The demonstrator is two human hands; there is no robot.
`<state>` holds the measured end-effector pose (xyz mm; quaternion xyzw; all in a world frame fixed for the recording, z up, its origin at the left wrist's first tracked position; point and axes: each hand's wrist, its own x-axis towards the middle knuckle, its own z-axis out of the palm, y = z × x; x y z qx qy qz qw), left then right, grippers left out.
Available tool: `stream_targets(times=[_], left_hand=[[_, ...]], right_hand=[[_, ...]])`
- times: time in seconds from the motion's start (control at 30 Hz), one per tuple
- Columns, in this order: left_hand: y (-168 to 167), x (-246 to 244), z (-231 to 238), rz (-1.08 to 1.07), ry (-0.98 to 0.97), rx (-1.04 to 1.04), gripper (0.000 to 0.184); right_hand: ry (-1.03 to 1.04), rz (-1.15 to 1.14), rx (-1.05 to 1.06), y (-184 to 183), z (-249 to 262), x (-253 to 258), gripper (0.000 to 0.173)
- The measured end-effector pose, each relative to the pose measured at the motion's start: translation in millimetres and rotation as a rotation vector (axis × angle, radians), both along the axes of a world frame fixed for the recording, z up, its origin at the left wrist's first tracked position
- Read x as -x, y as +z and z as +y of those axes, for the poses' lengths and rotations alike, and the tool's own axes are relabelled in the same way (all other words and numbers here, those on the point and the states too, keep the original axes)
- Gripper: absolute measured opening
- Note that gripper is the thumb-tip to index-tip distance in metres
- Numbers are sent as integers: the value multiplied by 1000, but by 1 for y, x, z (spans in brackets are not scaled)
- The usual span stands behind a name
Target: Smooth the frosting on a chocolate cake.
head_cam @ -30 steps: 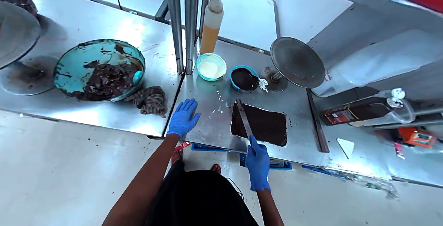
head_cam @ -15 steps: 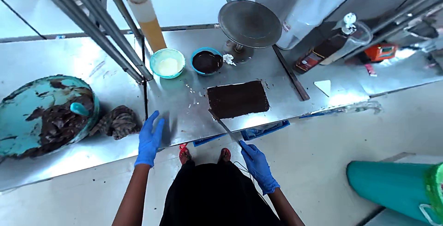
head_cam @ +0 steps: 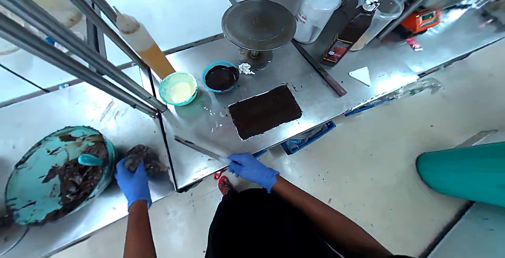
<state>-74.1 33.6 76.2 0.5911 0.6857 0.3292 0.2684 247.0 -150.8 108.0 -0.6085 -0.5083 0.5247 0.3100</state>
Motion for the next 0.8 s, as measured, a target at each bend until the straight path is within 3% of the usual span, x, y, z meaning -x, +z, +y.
stream_targets(times=[0.07, 0.17, 0.27, 0.33, 0.47, 0.6, 0.8], left_hand=[[13, -10, -18, -429, 76, -2, 60], [36, -37, -65, -926, 74, 85, 54], [44, -71, -106, -1221, -7, 200, 58], [40, -92, -115, -1124, -17, 184, 44], [27, -100, -107, -936, 88, 104, 45], [30, -109, -98, -943, 256, 158, 46], [25, -115, -74, -1003, 259, 165, 44]], right_hand=[[16, 90, 24, 11, 24, 18, 30], [39, 135, 65, 19, 55, 49, 28], [63, 68, 97, 23, 70, 83, 25], [87, 2, 105, 29, 69, 98, 26], [178, -36, 103, 32, 60, 101, 24], [214, -55, 110, 35, 56, 96, 22], [262, -99, 111, 50, 38, 53, 26]])
